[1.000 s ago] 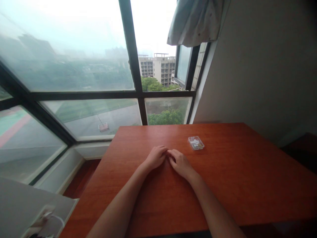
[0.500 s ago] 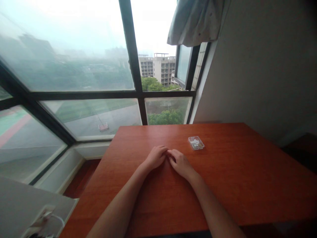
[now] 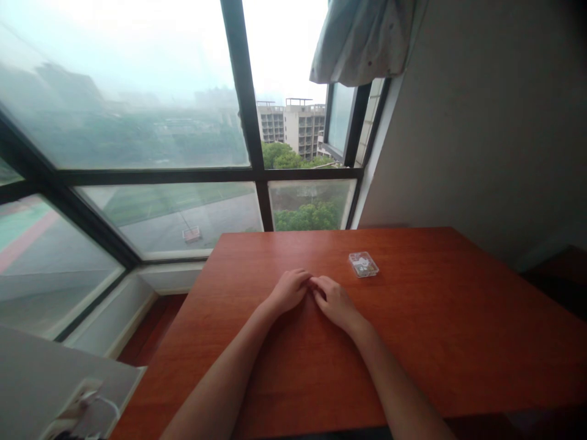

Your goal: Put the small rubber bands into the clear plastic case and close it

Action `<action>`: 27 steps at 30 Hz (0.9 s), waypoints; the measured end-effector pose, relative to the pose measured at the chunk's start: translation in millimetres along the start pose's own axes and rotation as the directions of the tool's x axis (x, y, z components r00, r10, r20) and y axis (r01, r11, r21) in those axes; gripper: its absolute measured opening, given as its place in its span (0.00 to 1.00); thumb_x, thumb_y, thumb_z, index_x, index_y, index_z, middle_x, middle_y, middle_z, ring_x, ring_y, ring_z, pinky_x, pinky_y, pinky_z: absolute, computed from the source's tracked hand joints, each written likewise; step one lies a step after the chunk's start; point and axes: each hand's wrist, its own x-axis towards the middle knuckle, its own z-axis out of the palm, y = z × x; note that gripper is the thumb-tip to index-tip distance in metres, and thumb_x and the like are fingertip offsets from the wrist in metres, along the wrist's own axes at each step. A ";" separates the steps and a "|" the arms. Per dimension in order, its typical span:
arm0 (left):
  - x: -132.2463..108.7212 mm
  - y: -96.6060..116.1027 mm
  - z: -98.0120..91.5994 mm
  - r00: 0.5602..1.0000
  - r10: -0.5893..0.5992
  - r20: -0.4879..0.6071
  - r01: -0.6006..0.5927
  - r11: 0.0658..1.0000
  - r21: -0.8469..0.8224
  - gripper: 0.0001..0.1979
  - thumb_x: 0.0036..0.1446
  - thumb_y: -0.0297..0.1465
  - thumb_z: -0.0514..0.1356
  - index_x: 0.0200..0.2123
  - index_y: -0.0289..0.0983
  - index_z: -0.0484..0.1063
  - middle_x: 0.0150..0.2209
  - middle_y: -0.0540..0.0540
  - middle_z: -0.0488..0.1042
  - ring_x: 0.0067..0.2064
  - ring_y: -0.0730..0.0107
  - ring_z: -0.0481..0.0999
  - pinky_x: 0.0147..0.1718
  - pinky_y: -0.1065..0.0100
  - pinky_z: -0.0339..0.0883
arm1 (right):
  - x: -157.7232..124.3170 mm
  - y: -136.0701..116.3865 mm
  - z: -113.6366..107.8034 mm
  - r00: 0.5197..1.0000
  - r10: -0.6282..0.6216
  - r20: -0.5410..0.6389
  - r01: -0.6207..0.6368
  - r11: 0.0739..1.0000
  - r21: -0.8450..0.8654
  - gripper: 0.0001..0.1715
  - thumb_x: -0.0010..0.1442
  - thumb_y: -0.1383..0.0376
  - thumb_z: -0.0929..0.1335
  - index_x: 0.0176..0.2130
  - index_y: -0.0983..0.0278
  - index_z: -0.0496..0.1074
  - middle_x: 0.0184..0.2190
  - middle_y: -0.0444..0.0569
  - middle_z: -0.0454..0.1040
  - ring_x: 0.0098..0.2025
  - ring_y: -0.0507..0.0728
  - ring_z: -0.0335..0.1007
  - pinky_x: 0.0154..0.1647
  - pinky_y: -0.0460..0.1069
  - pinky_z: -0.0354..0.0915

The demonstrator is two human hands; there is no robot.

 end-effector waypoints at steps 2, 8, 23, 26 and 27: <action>-0.1 -0.1 0.1 1.000 0.000 -0.004 0.000 1.000 -0.002 0.09 0.55 0.23 0.53 0.33 0.35 0.72 0.35 0.45 0.73 0.37 0.67 0.72 0.37 0.69 0.62 | 0.0 -0.5 0.7 1.000 -0.003 -0.001 0.003 1.000 -0.004 0.16 0.61 0.70 0.61 0.47 0.61 0.71 0.40 0.49 0.73 0.42 0.55 0.69 0.46 0.50 0.66; -1.0 -0.8 -0.3 1.000 -0.004 -0.028 0.002 0.998 -0.064 0.10 0.55 0.23 0.52 0.36 0.36 0.73 0.36 0.45 0.74 0.39 0.67 0.72 0.39 0.69 0.63 | 3.3 11.6 -1.2 0.995 -0.039 -0.087 0.031 0.996 -0.089 0.16 0.58 0.72 0.61 0.44 0.62 0.72 0.39 0.49 0.73 0.43 0.57 0.67 0.47 0.51 0.65; -3.1 -8.6 -3.2 0.981 -0.120 -0.155 0.116 0.993 -0.034 0.08 0.57 0.27 0.56 0.37 0.36 0.74 0.36 0.44 0.73 0.36 0.69 0.72 0.36 0.70 0.64 | -5.4 80.5 -23.4 0.733 0.144 -0.665 -0.513 0.759 -0.401 0.18 0.55 0.62 0.66 0.45 0.66 0.69 0.54 0.63 0.62 0.54 0.67 0.57 0.50 0.60 0.58; -2.7 -7.2 -4.4 0.984 -0.127 -0.125 0.124 0.992 -0.027 0.08 0.58 0.29 0.55 0.37 0.36 0.74 0.36 0.44 0.73 0.35 0.69 0.71 0.36 0.70 0.64 | -6.5 82.2 -26.5 0.703 0.164 -0.692 -0.528 0.773 -0.352 0.14 0.54 0.61 0.66 0.40 0.64 0.70 0.48 0.60 0.66 0.47 0.65 0.62 0.47 0.58 0.59; -2.5 -6.8 -4.7 0.984 -0.128 -0.120 0.126 0.992 -0.027 0.08 0.58 0.29 0.55 0.37 0.36 0.74 0.36 0.44 0.72 0.35 0.69 0.71 0.36 0.69 0.64 | -6.5 82.0 -28.1 0.693 0.174 -0.700 -0.529 0.782 -0.330 0.12 0.53 0.60 0.66 0.38 0.64 0.69 0.46 0.60 0.67 0.45 0.64 0.63 0.46 0.58 0.60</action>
